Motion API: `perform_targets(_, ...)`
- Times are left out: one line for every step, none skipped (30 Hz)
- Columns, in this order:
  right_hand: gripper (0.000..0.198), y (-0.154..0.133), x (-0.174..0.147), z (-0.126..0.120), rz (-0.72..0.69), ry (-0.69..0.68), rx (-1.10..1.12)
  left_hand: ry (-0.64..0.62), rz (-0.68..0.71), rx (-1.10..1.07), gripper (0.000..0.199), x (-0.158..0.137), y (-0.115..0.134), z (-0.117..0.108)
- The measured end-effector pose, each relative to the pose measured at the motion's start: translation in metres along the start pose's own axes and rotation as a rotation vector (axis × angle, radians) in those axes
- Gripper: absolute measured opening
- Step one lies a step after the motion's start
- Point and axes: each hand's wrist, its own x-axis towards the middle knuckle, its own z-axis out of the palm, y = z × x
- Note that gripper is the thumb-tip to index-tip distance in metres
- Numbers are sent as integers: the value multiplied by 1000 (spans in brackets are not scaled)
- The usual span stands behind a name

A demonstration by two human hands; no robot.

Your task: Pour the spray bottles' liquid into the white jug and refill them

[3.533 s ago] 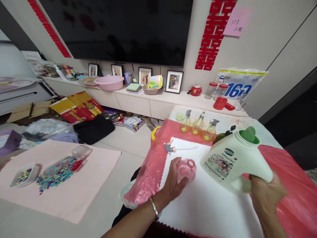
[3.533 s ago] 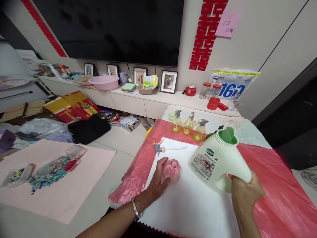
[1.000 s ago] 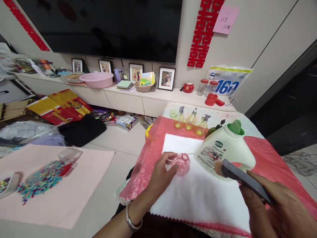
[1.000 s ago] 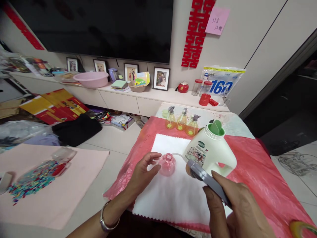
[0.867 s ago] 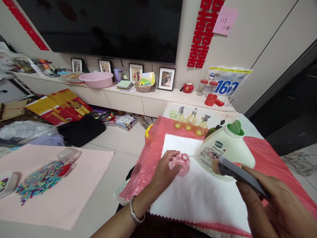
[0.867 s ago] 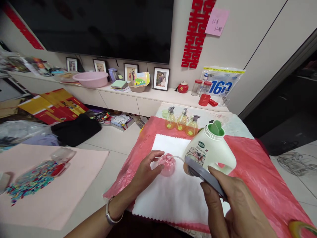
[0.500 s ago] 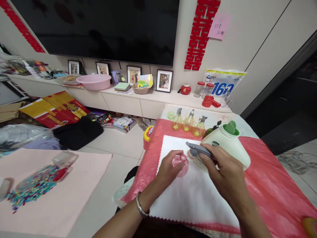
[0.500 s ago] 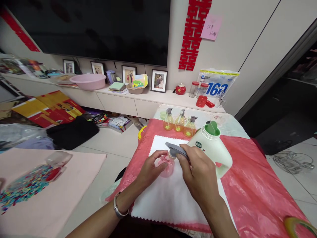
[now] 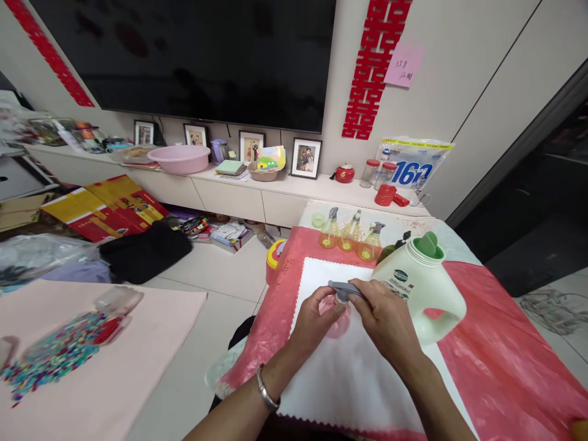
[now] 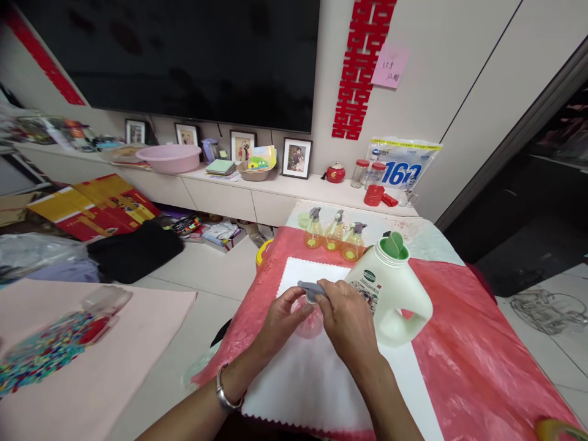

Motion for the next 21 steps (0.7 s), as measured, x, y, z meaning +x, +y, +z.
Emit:
perform_targets(31, 0, 0, 1, 2, 5, 8, -3, 11, -1, 39, 1, -1, 1)
perform_targets(31, -1, 0, 2, 6, 12, 19, 0, 19, 0, 37, 2, -1, 1)
perform_targets(32, -1, 0, 2, 13, 20, 32, 2, 23, 4, 35, 2, -2, 2)
perform_targets(32, -1, 0, 3, 22, 29, 49, 4, 25, 8, 34, 3, -3, 3)
perform_targets(32, 0, 0, 3, 33, 37, 70, 5, 28, 11, 33, 3, -4, 4)
perform_targets(32, 1, -1, 3, 46, 46, 96, 3, 31, 14, 33, 3, -5, 5)
perform_targets(33, 3, -3, 2, 59, 57, 122, -1, 36, 17, 33, 3, -5, 6)
perform_targets(34, 5, -5, 2, 67, 64, 135, -1, 42, 19, 33, 2, -5, 7)
perform_targets(37, 9, -8, 3, 91, 68, 172, 4, 44, 23, 33, 2, -6, 7)
perform_targets(42, 13, -12, 5, 147, 91, 284, 12, 45, 27, 33, 1, -6, 8)
perform_targets(49, 18, -16, 8, 232, 135, 461, 17, 43, 29, 33, 1, -5, 8)
perform_targets(55, 23, -21, 14, 334, 190, 672, 22, 41, 28, 33, 0, -5, 9)
perform_targets(60, 28, -27, 22, 453, 266, 933, 23, 35, 23, 34, 0, -5, 9)
perform_targets(64, 32, -32, 31, 534, 323, 1092, 22, 29, 16, 35, -1, -4, 10)
perform_targets(63, 36, -37, 42, 587, 358, 1182, 20, 22, 6, 36, -1, -4, 10)
perform_targets(62, 38, -41, 54, 620, 373, 1218, 17, 18, -9, 37, -2, -3, 11)
perform_targets(60, 39, -45, 66, 641, 366, 1223, 15, 15, -27, 38, -2, -3, 11)
perform_targets(59, 40, -48, 77, 660, 358, 1232, 13, 13, -46, 39, -2, -2, 12)
perform_targets(59, 39, -51, 87, 671, 352, 1237, 11, 12, -66, 39, -3, -2, 12)
perform_targets(59, 38, -52, 95, 673, 349, 1238, 18, 17, -81, 39, -2, -2, 13)
perform_targets(61, 36, -52, 101, 669, 350, 1237, 30, 26, -83, 39, -2, -3, 13)
